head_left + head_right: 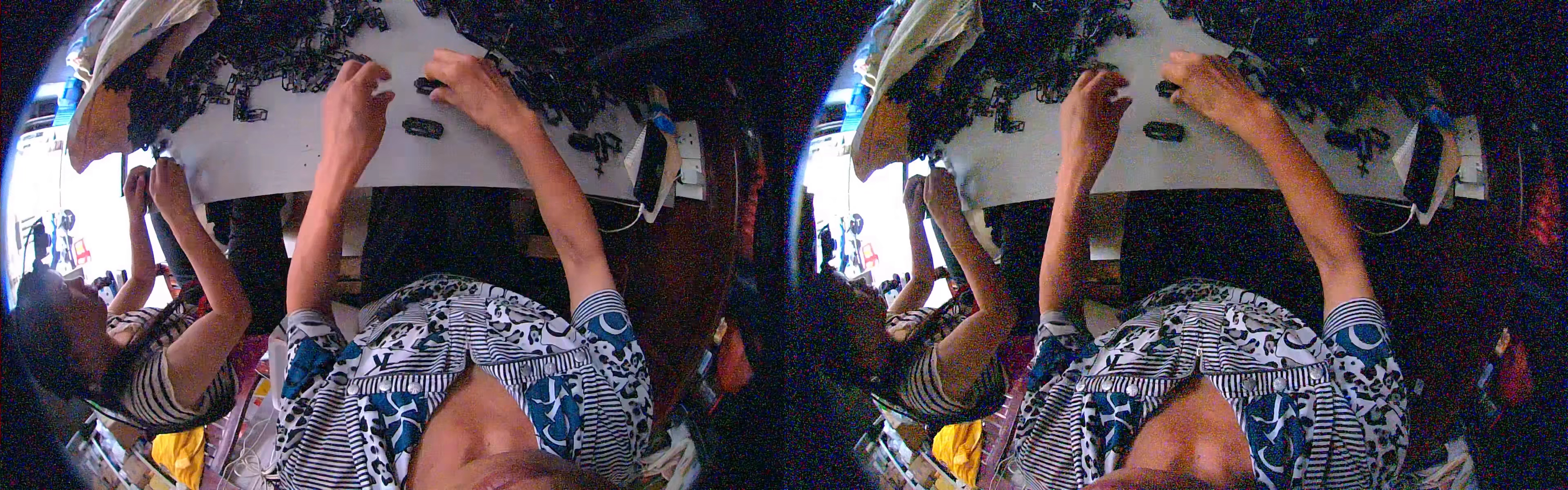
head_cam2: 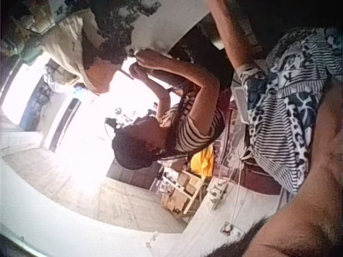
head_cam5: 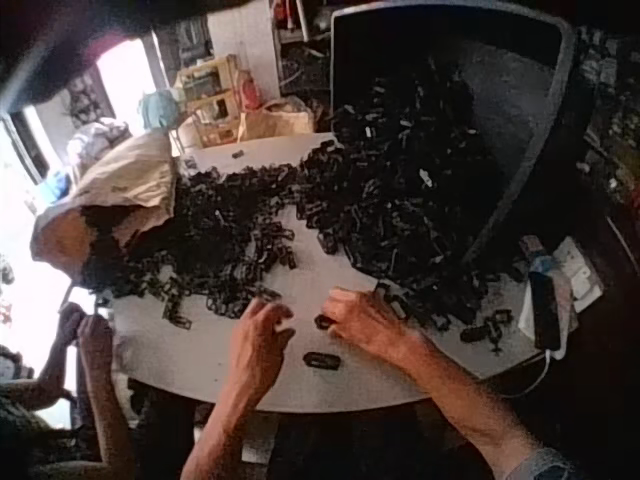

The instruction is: The person sorts and organizes small black plastic components on a white table by hand.

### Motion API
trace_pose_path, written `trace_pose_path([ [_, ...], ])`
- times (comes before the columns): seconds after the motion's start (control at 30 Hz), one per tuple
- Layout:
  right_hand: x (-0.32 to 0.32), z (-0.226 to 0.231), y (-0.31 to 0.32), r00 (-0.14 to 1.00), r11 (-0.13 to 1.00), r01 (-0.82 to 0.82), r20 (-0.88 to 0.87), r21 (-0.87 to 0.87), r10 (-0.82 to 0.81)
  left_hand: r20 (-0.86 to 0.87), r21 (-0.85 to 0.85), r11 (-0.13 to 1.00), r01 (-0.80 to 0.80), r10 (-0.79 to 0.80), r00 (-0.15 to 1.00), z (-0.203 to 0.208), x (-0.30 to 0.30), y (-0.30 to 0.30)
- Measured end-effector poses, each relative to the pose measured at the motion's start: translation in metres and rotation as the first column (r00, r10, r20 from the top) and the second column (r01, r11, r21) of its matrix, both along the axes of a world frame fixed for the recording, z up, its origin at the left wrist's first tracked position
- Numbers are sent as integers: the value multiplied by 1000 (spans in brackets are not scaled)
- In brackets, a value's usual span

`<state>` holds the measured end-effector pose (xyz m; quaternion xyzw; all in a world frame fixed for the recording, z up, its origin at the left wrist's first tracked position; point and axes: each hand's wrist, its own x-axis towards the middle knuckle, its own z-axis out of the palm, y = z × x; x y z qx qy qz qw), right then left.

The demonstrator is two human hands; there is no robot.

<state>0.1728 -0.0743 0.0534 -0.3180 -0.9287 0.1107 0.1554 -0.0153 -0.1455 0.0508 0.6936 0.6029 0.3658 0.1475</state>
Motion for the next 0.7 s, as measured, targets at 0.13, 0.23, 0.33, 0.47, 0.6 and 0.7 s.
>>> trace_pose_path([
  [0.13,9,0,-19,999,999,20,-43,-44,-22,186,-280,959,-52,107,977,-2,16,-56],
  [0.23,6,-4,-35,997,997,70,-36,-41,-72,316,-190,982,-13,73,946,-14,37,-78],
  [0.33,0,-10,-52,986,998,31,-160,-62,-40,338,-142,984,-108,151,929,-7,40,-80],
  [0.47,-40,-23,-64,975,992,64,-207,-109,-85,296,-27,990,-138,140,945,-13,22,-82],
  [0.6,-96,-34,-62,954,977,-71,-300,-203,7,15,19,935,-355,355,935,-20,-29,-85],
  [0.7,-118,-47,-51,911,977,-174,-398,-126,111,21,-17,879,-477,477,879,-36,-79,-82],
])
